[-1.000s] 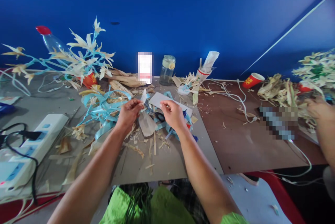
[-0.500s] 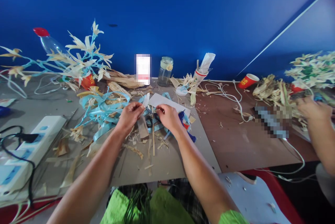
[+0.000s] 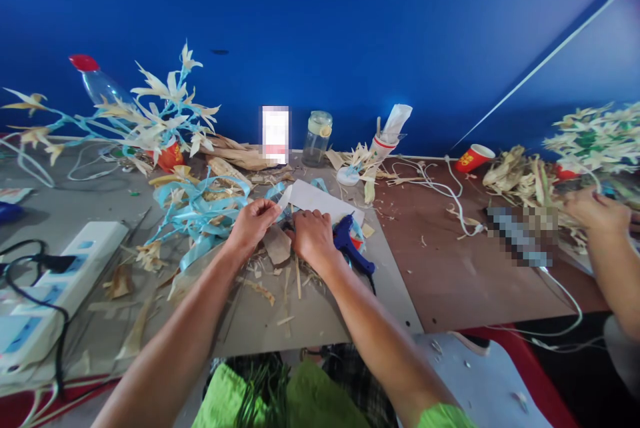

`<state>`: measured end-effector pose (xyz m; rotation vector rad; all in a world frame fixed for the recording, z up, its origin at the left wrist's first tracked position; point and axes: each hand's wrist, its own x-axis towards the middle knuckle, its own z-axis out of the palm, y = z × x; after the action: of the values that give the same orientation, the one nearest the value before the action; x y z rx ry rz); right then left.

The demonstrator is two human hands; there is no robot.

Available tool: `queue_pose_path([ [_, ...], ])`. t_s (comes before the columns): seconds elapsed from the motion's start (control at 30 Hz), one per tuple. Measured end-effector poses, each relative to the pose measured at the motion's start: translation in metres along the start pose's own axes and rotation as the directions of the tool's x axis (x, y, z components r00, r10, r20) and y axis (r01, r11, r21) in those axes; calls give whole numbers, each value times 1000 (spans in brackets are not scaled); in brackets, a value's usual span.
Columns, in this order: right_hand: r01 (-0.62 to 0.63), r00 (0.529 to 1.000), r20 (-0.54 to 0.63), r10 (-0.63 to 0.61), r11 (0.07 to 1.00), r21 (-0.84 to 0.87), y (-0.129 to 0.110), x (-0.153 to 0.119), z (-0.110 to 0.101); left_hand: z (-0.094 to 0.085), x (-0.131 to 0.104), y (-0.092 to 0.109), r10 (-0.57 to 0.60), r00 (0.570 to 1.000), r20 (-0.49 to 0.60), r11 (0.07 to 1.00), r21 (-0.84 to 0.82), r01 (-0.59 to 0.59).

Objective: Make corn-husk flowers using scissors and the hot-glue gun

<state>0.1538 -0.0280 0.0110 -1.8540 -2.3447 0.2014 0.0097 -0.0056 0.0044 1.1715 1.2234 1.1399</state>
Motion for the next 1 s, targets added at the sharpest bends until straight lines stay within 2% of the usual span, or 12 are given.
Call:
queue_pose_path([
  [0.17,-71,997,-1,71,997,44,0,1,-2,0,0,-1,-56,998,-28,996,-64,54],
  [0.3,-117,993,-5,118,989,95,6,4,-6,-1,1,-2,-50,999,-19,995,-91,48],
  [0.4,-178,984,15,179,960,218,14,8,-11,-1,1,-1,-58,998,-10,990,-133,57],
  [0.47,-223,974,45,222,908,355,22,11,-14,-1,1,1,-73,997,-8,985,-159,71],
  [0.57,-254,963,71,260,789,559,36,14,-16,-2,-1,2,-102,995,-22,983,-157,98],
  [0.63,-245,960,79,270,665,706,43,16,-15,-2,-1,3,-115,993,-29,983,-149,109],
  [0.73,-235,958,154,242,355,905,49,18,-15,-1,-2,4,-134,991,-23,975,-182,128],
  [0.8,-257,956,229,182,149,955,48,18,-17,-1,-2,5,-159,987,8,960,-233,157],
  [0.87,-288,952,285,112,4,958,45,18,-20,-1,-1,6,-172,984,42,942,-285,176],
  [0.93,-305,950,308,47,-67,950,40,17,-22,-1,-2,7,-166,984,58,927,-332,176],
  [1.0,-298,955,298,0,-64,953,35,15,-23,0,-3,10,-150,986,70,913,-374,165],
])
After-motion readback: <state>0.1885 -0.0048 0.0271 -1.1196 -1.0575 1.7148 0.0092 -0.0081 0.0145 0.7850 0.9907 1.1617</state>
